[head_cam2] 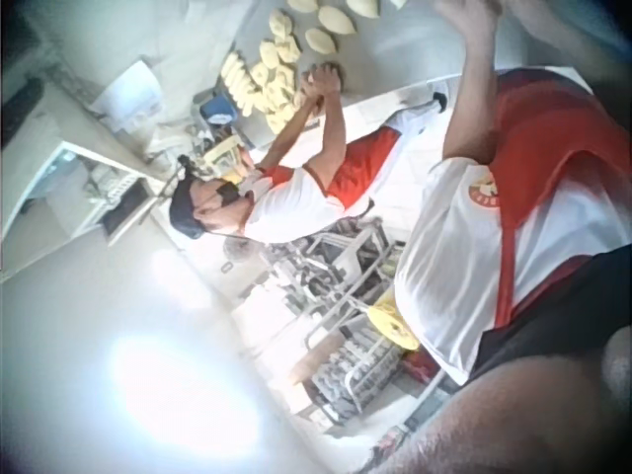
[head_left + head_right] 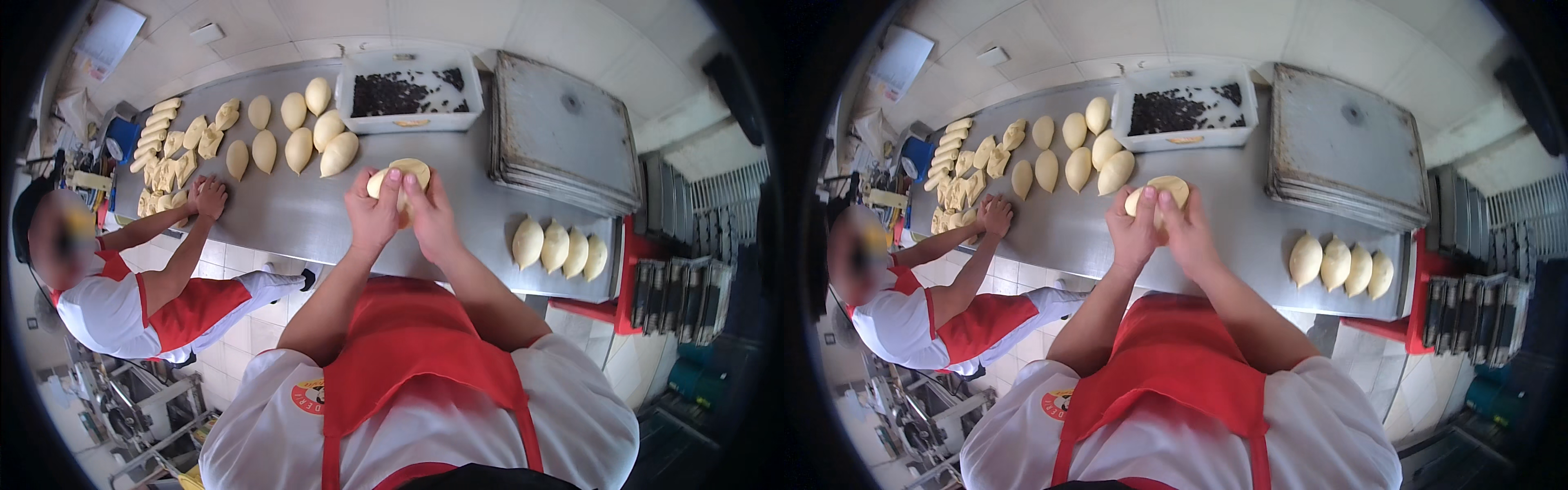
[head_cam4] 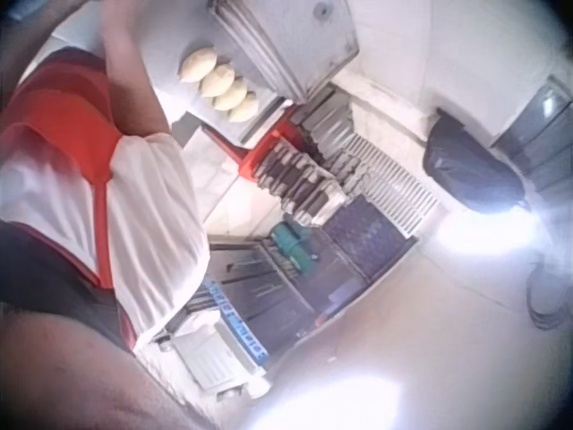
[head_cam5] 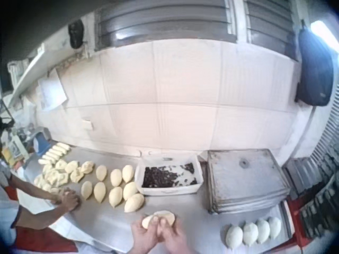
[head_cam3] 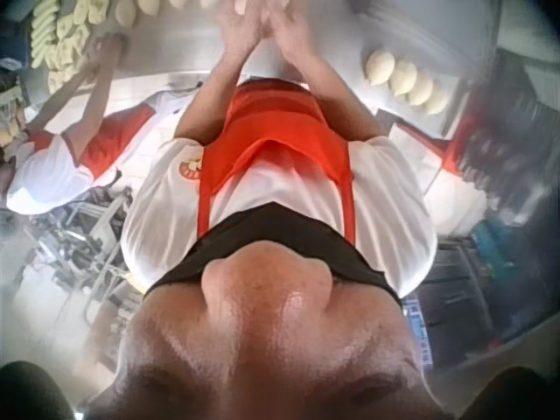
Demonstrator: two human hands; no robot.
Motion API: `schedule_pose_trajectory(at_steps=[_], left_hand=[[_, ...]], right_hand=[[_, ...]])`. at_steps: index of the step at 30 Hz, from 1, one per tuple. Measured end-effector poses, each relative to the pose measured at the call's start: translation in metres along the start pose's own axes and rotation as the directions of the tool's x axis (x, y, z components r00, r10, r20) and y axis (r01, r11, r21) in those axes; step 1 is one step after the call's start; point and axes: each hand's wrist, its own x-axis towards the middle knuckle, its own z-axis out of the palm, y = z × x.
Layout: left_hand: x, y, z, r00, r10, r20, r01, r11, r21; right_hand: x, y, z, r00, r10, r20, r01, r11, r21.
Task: The person places trays of dough into an oven, then retrieves dough pieces from a counter, flattens them, adds raisins, and rolls them into loaves before placing them on trays.
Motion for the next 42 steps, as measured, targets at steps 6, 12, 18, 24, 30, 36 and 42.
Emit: schedule_pose_trajectory(at_steps=[6, 12, 18, 24, 30, 36, 42], left_hand=[[-0.067, -0.058, -0.033, 0.775, -0.399, 0.490, 0.627, 0.585, -0.514], [-0.049, -0.110, -0.010, 0.933, -0.288, 0.214, 0.241, 0.946, 0.218], [-0.001, -0.088, -0.039, 0.966, 0.119, 0.230, -0.183, 0.943, 0.278], [-0.050, -0.134, -0.061, 0.731, 0.182, 0.658, -0.644, 0.502, 0.577], [-0.027, -0.151, -0.032, 0.738, 0.094, 0.669, -0.577, 0.603, 0.551], [0.043, -0.069, -0.028, 0.484, -0.555, 0.677, -0.362, 0.577, 0.732], [0.006, -0.166, 0.003, 0.767, 0.222, 0.602, -0.618, 0.507, 0.600]], right_hand=[[-0.023, 0.020, -0.026, 0.961, 0.270, 0.061, -0.272, 0.962, 0.038], [-0.013, 0.076, -0.025, 0.998, -0.021, 0.064, 0.060, 0.708, -0.703], [-0.010, 0.021, -0.029, 0.920, 0.022, 0.391, 0.389, 0.063, -0.919], [-0.047, 0.092, -0.040, 0.900, 0.205, 0.385, 0.379, 0.067, -0.923], [-0.015, 0.151, -0.051, 0.764, -0.361, 0.534, 0.533, -0.113, -0.839], [0.055, 0.086, -0.018, 0.900, 0.414, 0.137, 0.119, 0.068, -0.990], [0.053, 0.176, -0.064, 0.823, -0.365, 0.435, 0.473, 0.018, -0.881]])
